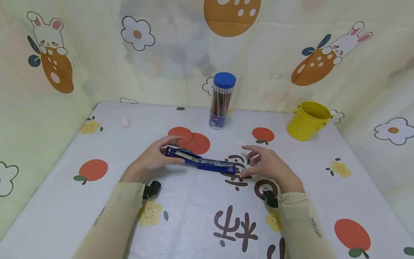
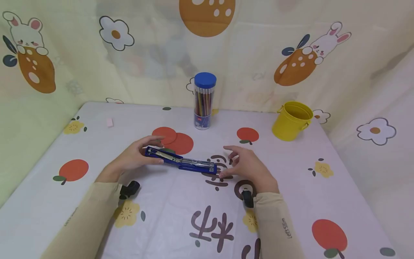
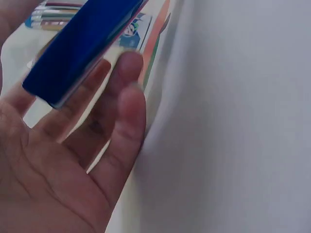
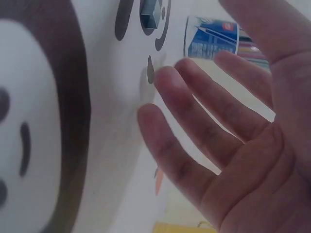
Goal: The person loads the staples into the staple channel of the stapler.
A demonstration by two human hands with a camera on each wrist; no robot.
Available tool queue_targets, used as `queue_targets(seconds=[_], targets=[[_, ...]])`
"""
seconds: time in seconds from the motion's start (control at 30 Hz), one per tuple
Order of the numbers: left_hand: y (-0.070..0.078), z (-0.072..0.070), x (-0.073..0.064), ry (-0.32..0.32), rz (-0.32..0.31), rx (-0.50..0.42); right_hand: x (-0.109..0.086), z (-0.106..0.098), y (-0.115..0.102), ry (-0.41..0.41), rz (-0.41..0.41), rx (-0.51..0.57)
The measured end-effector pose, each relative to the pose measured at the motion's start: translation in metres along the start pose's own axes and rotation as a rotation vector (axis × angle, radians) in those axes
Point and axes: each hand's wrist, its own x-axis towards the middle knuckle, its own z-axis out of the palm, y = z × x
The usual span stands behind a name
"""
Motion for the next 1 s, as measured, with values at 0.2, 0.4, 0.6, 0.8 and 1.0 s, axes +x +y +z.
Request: queue_targets(seconds=[0.2, 0.4, 0.6, 0.8, 1.0], targets=[[-0.009, 0.003, -0.001, -0.026, -0.022, -0.160, 0.000, 0.003, 0.009, -0.007, 0.032, 0.038], [-0.017, -0.001, -0.001, -0.056, -0.046, -0.254, 0.001, 0.006, 0.012, 0.013, 0.042, 0.023], [-0.024, -0.004, -0.003, -0.034, -0.091, -0.308, 0.003, 0.011, 0.011, 0.011, 0.075, 0.009], [-0.025, -0.002, -0.003, -0.024, -0.102, -0.323, 0.002, 0.013, 0.010, 0.006, 0.082, 0.007], [-0.026, -0.003, -0.001, -0.013, -0.110, -0.319, 0.004, 0.012, 0.009, 0.002, 0.028, -0.004]])
